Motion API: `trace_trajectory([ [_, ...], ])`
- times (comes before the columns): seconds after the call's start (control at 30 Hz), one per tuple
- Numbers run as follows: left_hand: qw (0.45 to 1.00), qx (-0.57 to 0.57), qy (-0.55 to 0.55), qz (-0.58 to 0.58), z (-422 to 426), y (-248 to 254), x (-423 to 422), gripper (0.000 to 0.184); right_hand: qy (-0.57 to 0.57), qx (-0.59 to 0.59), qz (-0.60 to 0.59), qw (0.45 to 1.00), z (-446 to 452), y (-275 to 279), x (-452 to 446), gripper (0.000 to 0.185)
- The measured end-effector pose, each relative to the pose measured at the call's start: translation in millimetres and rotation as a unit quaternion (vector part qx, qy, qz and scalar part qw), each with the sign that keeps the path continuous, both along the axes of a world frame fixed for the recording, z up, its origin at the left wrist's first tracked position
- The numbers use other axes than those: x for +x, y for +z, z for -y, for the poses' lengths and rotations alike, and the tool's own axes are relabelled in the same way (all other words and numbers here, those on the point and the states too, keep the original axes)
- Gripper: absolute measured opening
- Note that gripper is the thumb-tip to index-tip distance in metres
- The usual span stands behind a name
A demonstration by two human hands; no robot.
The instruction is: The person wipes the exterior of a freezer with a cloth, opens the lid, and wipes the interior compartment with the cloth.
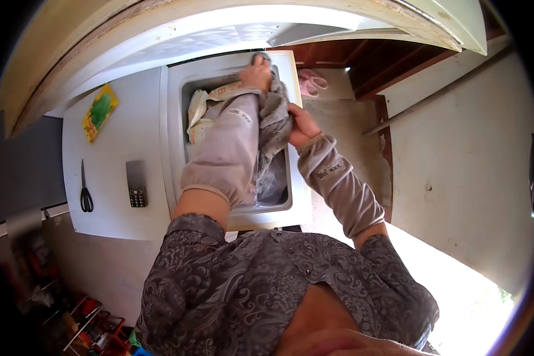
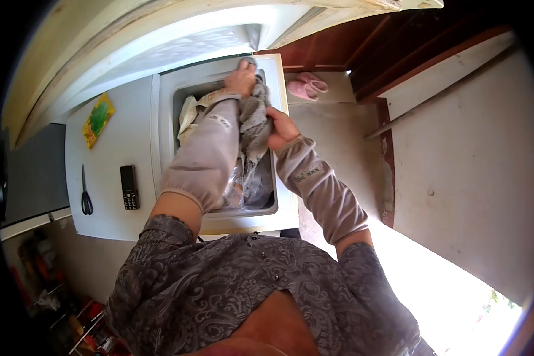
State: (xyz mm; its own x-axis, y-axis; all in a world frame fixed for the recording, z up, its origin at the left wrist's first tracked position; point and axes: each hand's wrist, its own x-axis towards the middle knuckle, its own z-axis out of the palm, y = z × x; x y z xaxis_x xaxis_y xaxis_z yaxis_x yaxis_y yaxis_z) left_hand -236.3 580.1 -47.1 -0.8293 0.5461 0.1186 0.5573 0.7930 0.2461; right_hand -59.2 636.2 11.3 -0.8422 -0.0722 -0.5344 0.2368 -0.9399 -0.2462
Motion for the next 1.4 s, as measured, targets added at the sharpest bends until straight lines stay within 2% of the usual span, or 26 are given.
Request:
trace_trajectory([
  [0.1,0.999,0.028,-0.032,-0.003,-40.6,7.9,29.6,0.021,-0.04,0.054,0.005,0.998,-22.1,4.8,28.1,0.03],
  [0.2,0.982,0.092,-0.151,0.071,-35.2,-1.4,4.2,0.023,-0.032,0.043,-0.011,0.999,-29.9,-0.7,42.5,0.03],
  [0.3,0.986,0.066,-0.138,0.073,-12.2,4.3,1.9,0.025,-0.006,0.032,-0.057,0.998,-21.1,-1.7,30.2,0.03],
  [0.47,0.985,0.027,-0.15,0.085,-30.3,7.8,-5.8,0.029,-0.016,0.076,0.005,0.997,-22.2,2.4,11.1,0.031],
  [0.63,0.984,-0.003,-0.17,0.049,-54.2,8.1,-23.3,0.033,-0.044,0.111,-0.009,0.993,-34.6,2.9,12.4,0.031],
  [0.67,0.976,-0.056,-0.208,0.018,-52.7,17.6,-19.3,0.033,-0.04,0.108,-0.005,0.993,-34.9,4.7,17.4,0.031],
  [0.7,0.98,-0.018,-0.197,0.024,-57.8,-1.2,-20.0,0.033,-0.034,0.105,-0.003,0.994,-35.0,6.9,20.4,0.031],
  [0.77,0.982,-0.022,-0.188,0.021,-58.6,-8.6,7.3,0.029,-0.02,0.1,0.01,0.995,-35.0,4.0,41.9,0.031],
  [0.83,0.982,-0.067,-0.162,0.064,-53.9,13.7,57.8,0.026,0.002,0.093,-0.006,0.996,-37.7,-4.1,75.7,0.032],
  [0.87,0.988,-0.062,-0.141,0.017,-55.2,0.2,69.6,0.024,-0.004,0.1,0.014,0.995,-39.5,-6.4,89.7,0.033],
  [0.97,0.995,0.017,-0.095,-0.032,-44.9,-0.8,123.0,0.022,-0.019,0.114,0.04,0.992,-48.7,-0.1,140.3,0.034],
  [1.07,0.997,-0.018,-0.067,-0.039,-27.8,8.8,183.1,0.022,0.024,0.083,0.024,0.996,-50.4,-4.1,194.1,0.034],
  [1.17,0.994,-0.051,-0.06,-0.076,-18.5,-7.2,245.4,0.022,0.063,0.081,0.03,0.994,-54.5,-0.2,254.3,0.034],
  [1.27,0.985,-0.104,-0.116,-0.075,-5.4,-13.5,321.3,0.02,0.099,0.088,0.046,0.99,-67.8,8.2,315.8,0.034],
  [1.3,0.982,-0.097,-0.165,-0.005,1.1,-10.9,347.8,0.019,0.109,0.083,0.052,0.989,-73.9,4.0,335.6,0.035],
  [1.33,0.958,-0.075,-0.21,0.182,9.6,2.7,372.9,0.022,0.109,0.094,0.057,0.988,-80.7,7.5,351.4,0.037],
  [1.37,0.918,-0.048,-0.251,0.302,9.0,-16.4,390.7,0.024,0.107,0.104,0.065,0.987,-88.5,13.9,365.8,0.039],
  [1.4,0.888,-0.026,-0.26,0.379,11.7,19.0,405.6,0.029,0.097,0.129,0.053,0.985,-96.5,24.3,376.7,0.04],
])
